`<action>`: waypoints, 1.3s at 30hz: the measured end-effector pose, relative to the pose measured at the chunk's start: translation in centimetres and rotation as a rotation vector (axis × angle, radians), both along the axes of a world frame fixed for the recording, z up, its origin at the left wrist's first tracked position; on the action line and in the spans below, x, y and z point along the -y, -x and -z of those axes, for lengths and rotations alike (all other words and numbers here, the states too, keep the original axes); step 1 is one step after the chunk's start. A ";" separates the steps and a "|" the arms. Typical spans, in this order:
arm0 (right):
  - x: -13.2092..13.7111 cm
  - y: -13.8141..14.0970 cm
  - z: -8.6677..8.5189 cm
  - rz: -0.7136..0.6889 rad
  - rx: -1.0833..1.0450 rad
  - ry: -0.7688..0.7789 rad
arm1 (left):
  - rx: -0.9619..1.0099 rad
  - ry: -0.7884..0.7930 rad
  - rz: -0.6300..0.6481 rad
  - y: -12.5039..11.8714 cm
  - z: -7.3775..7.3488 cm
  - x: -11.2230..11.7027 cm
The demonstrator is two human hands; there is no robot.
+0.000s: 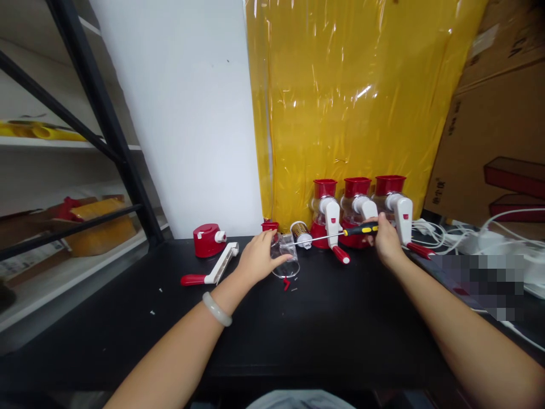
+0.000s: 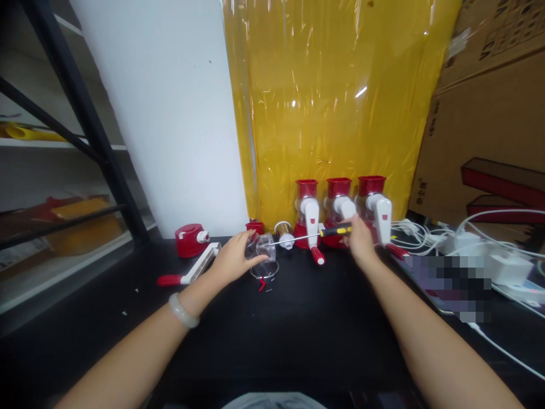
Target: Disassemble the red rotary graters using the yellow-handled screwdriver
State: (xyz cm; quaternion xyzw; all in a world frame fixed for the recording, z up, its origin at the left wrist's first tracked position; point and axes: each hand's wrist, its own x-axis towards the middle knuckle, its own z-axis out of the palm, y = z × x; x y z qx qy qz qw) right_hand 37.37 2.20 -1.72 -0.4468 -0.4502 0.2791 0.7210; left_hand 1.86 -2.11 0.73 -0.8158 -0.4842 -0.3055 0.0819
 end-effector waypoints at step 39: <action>1.9 2.1 -1.9 -0.258 -0.397 -0.007 | 0.007 -0.009 0.013 0.0 0.1 -0.1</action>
